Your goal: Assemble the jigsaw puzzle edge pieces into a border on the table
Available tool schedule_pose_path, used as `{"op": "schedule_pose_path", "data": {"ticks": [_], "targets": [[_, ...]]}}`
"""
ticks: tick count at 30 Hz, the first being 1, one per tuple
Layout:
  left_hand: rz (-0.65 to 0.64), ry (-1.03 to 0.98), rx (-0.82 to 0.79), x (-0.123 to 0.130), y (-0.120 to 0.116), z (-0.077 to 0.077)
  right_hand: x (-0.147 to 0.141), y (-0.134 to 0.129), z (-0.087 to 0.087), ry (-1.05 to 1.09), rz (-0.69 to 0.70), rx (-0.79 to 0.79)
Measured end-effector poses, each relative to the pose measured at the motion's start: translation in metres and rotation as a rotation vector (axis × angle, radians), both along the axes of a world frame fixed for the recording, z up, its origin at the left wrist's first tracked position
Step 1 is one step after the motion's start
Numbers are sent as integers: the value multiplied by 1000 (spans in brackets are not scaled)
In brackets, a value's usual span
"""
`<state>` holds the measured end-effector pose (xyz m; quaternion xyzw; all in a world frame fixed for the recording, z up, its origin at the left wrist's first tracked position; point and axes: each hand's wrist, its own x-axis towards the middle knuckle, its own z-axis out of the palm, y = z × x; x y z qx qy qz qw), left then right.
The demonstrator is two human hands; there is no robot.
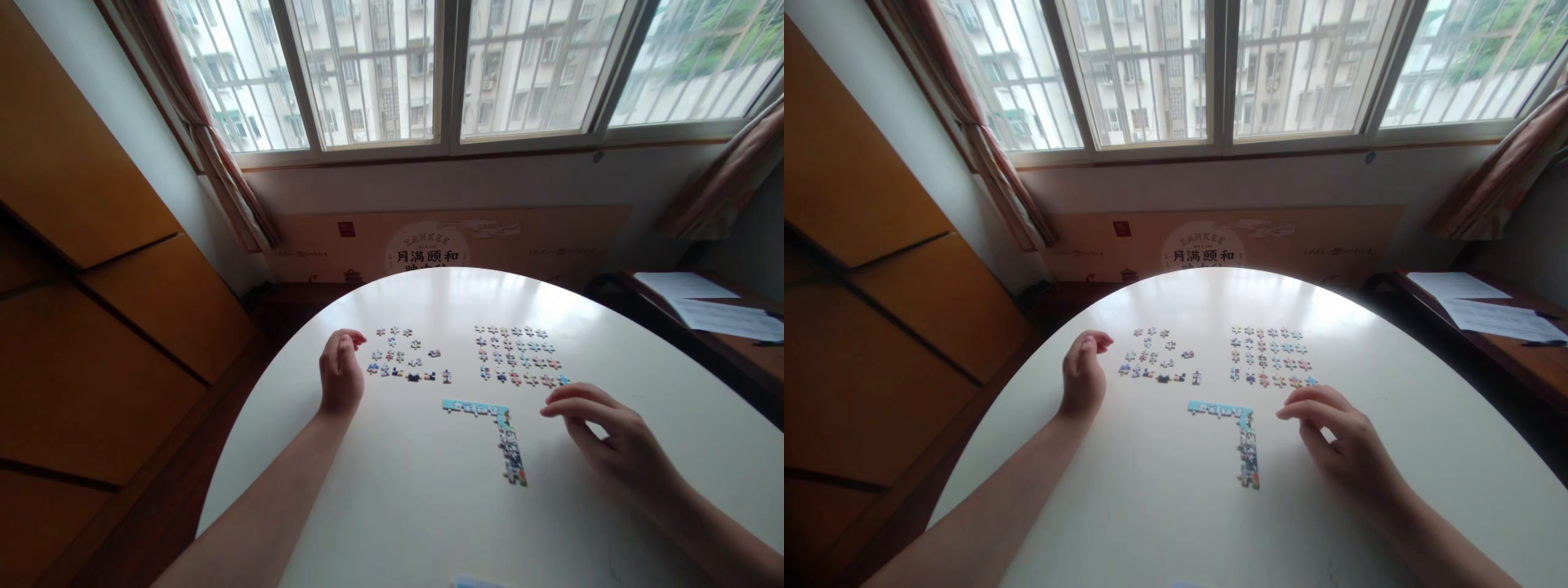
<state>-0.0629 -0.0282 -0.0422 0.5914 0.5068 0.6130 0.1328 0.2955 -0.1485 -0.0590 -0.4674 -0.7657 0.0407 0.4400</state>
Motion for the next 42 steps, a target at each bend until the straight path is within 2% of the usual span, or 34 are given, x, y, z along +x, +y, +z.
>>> {"op": "schedule_pose_path", "data": {"ticks": [11,32,42], "targets": [[37,3,-37,1,-1,2,-1,0,1,14,-8,-14],[67,-32,-63,-3,3,-3,6,3,-4,-47,52,-23],[80,-33,-71,-2,5,-3,-1,2,-2,42,-6,-81]]}}
